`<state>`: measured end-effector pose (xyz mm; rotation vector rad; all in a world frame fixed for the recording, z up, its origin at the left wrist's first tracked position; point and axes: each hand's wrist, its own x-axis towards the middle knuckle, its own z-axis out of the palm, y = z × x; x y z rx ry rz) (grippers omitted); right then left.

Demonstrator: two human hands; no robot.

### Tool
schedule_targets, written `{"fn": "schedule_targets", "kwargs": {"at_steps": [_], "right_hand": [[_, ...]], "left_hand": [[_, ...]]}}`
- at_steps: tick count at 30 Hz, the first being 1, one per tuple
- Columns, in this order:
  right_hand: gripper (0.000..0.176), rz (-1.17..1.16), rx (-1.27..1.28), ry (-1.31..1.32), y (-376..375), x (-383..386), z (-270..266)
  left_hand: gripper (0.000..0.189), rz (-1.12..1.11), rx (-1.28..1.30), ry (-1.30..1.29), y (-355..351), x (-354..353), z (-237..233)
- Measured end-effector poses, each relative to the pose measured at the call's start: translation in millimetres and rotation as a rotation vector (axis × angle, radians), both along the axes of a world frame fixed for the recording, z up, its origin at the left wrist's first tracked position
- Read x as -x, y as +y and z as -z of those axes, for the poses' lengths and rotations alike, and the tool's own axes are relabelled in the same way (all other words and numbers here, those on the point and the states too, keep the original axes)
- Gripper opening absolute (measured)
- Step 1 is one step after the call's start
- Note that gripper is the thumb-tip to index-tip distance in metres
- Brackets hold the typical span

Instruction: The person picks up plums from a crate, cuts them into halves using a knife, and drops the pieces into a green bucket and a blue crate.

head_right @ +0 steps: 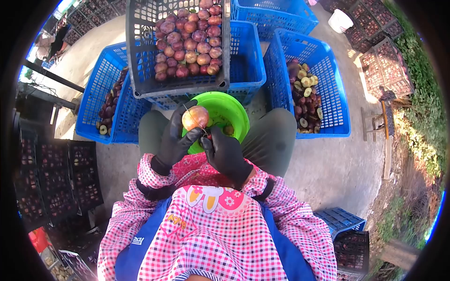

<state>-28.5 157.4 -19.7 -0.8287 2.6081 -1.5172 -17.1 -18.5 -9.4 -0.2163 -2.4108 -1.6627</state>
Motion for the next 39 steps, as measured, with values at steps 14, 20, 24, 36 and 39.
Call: {"fn": "schedule_targets", "kwargs": {"at_steps": [14,20,24,36,39], "right_hand": [[0.026,-0.046,-0.063,0.015,10.6,20.8,-24.4],[0.054,-0.080,0.195,-0.168,5.7,46.3,-0.3],[0.054,0.040,0.204,-0.335,-3.5,34.3,-11.3],[0.035,-0.481,0.007,0.345,11.5,35.5,-32.0],[0.027,-0.191,0.585,-0.751,12.7,55.5,-0.9]], "left_hand": [[0.046,-0.004,-0.053,-0.108,-20.3,11.9,56.9],[0.052,0.233,-0.845,-0.503,-1.1,-3.7,31.0],[0.056,0.113,-0.721,-0.429,19.3,-11.3,17.9],[0.032,0.051,-1.216,-0.992,38.3,-31.4,90.7],[0.051,0.538,-1.248,-1.009,28.0,-1.2,25.2]]}}
